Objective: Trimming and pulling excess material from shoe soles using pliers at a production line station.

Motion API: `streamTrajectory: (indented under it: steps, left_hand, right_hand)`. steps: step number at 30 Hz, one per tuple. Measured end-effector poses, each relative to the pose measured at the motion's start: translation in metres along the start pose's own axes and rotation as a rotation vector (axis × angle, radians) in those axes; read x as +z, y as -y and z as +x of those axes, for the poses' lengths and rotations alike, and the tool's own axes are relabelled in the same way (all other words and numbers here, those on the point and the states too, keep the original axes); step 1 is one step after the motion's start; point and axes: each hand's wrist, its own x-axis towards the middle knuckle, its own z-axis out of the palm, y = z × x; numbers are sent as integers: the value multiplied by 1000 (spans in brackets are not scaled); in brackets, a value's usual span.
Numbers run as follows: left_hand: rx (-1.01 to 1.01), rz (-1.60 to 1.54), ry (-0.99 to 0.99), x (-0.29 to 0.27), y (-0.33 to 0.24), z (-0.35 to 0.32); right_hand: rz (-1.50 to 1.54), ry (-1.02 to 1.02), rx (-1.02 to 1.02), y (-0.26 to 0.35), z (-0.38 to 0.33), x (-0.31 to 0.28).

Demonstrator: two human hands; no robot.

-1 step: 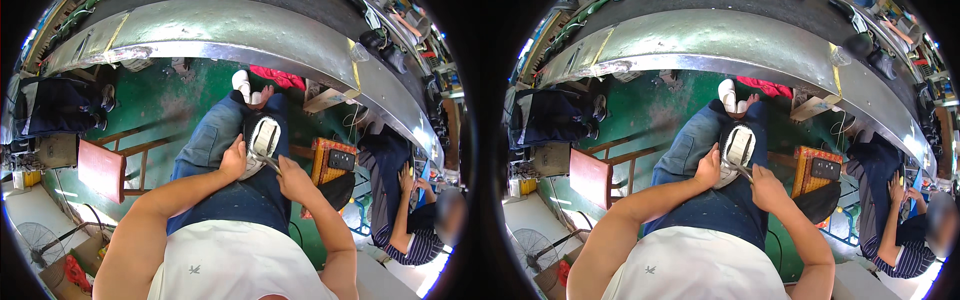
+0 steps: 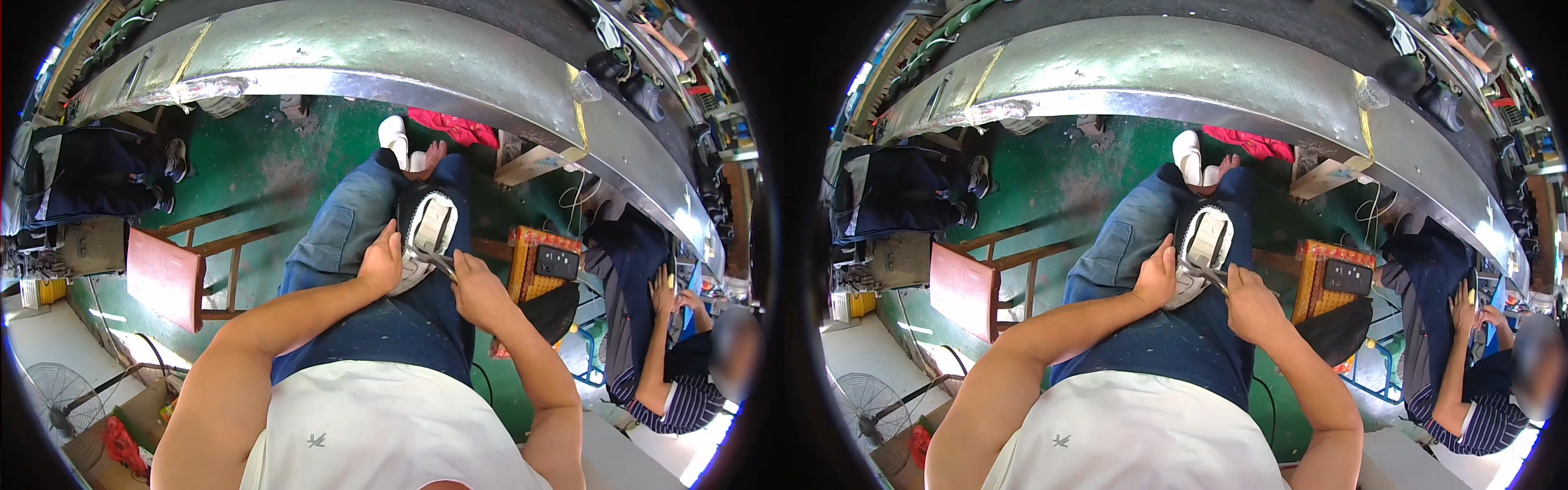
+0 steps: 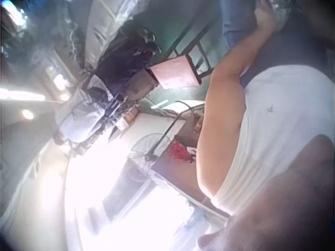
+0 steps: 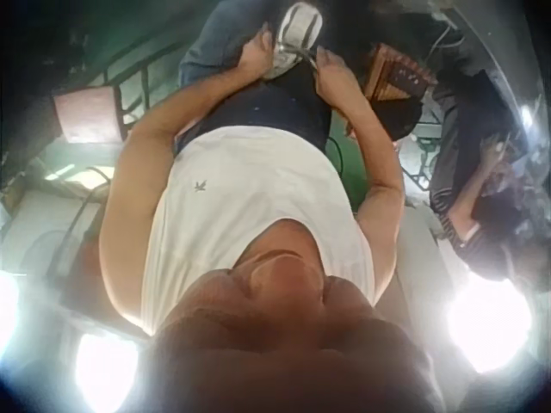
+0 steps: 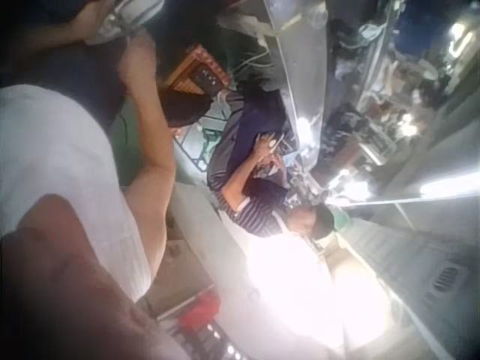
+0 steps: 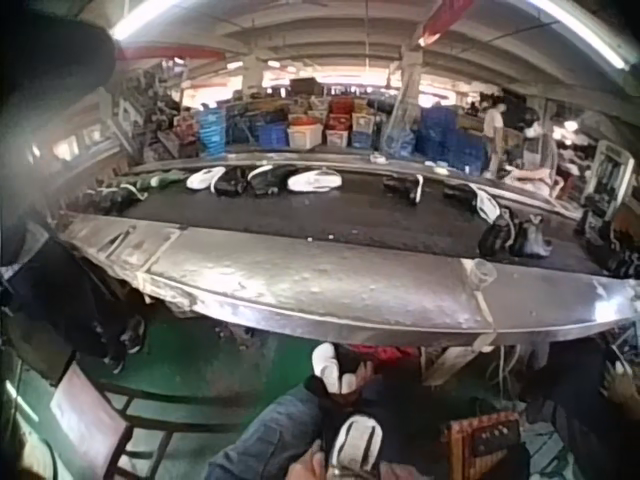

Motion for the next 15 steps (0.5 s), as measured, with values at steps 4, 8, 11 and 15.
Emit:
streamTrajectory:
  steps: [4,8,11,15]
  left_hand:
    - [91,33,24,0,7,-2]
    - [168,130,86,-6,-8,-6]
    - [207,167,115,-12,-17,-7]
    - [365,308,222,-21,-28,-5]
  right_hand:
    - [-302,261,59,-26,27,-4]
    - [-158,72,-149,-83,44,24]
    - [-56,55,-185,-92,42,31]
    - [-43,53,-66,-84,8,28]
